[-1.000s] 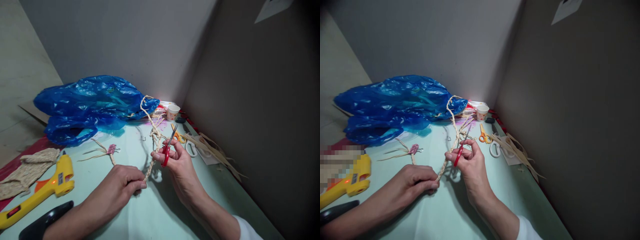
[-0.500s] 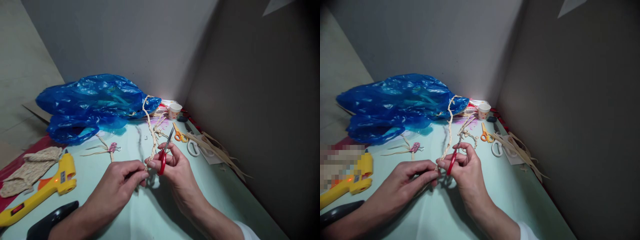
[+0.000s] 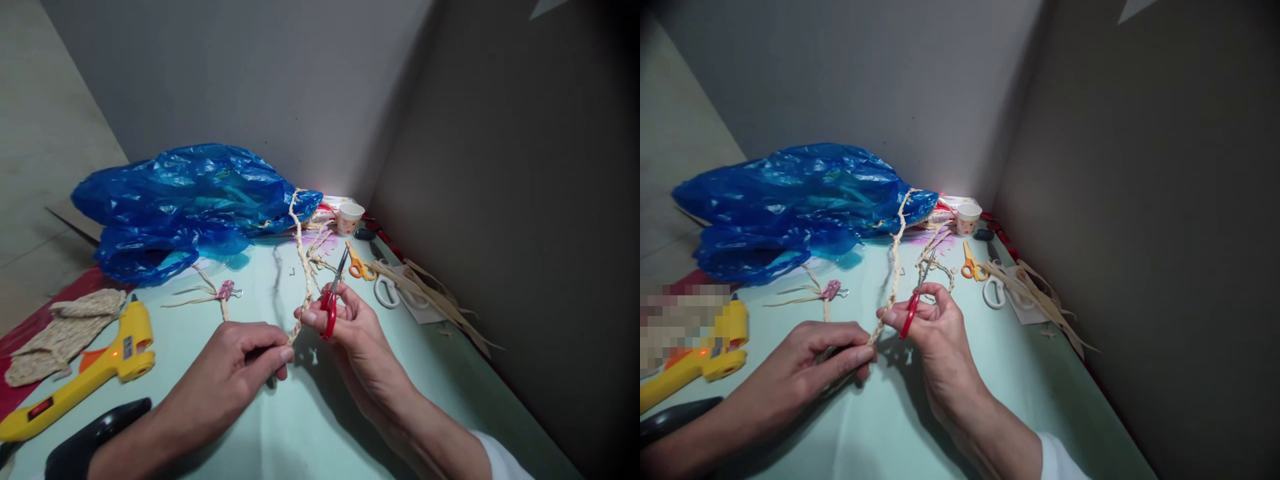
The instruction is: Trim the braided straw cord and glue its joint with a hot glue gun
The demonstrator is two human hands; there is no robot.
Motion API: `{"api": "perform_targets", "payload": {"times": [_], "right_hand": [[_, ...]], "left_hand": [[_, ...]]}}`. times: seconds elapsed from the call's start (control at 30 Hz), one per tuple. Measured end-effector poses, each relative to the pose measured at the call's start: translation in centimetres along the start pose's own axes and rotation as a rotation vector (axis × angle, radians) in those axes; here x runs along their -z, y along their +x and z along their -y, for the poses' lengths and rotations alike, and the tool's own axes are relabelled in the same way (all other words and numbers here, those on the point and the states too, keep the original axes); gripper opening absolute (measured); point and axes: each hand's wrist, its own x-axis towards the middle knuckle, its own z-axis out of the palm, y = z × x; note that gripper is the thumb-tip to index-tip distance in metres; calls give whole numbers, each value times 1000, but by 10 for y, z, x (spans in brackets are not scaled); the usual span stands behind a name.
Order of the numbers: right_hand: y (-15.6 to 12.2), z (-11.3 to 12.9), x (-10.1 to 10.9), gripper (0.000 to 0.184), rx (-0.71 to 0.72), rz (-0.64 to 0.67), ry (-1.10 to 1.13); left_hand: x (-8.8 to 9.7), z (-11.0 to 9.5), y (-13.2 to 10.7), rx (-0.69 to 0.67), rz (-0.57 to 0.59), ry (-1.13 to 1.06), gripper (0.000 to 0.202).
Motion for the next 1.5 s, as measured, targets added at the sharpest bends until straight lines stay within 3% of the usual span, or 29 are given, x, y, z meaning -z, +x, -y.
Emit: {"api": "perform_targets", "payload": {"times": [0.17, 0.33, 0.5, 0.6, 0.83, 0.97, 1.2, 1.37, 1.5], "right_hand": [[-6, -6, -4, 48, 15, 48, 17], [-10, -8, -8, 45, 7, 73, 13], [-5, -5, -6, 46, 34, 41, 31], [-1, -4, -3, 48, 34, 0, 37], [-1, -1, -3, 45, 25, 19, 45], [-1, 0, -3, 44, 33, 4, 44], [-2, -2, -3, 45, 51, 19, -2], [-5, -10, -9, 51, 24, 132, -153], [-6, -9, -7, 44, 132, 162, -320]], "left_hand": [[-4, 1, -1, 31, -78, -217, 22], [-4, 3, -2, -48, -176, -100, 38], [-8, 1, -2, 3, -136, -253, 13], [-11, 0, -3, 35, -182, -362, 11], [-8, -5, -5, -14, -309, -222, 11], [-8, 0, -7, -24, -293, -240, 13], [-9, 2, -6, 83, -186, -563, 13], [-14, -4, -1, 168, -248, -709, 34], [-13, -5, 0, 179, -266, -678, 37]]}}
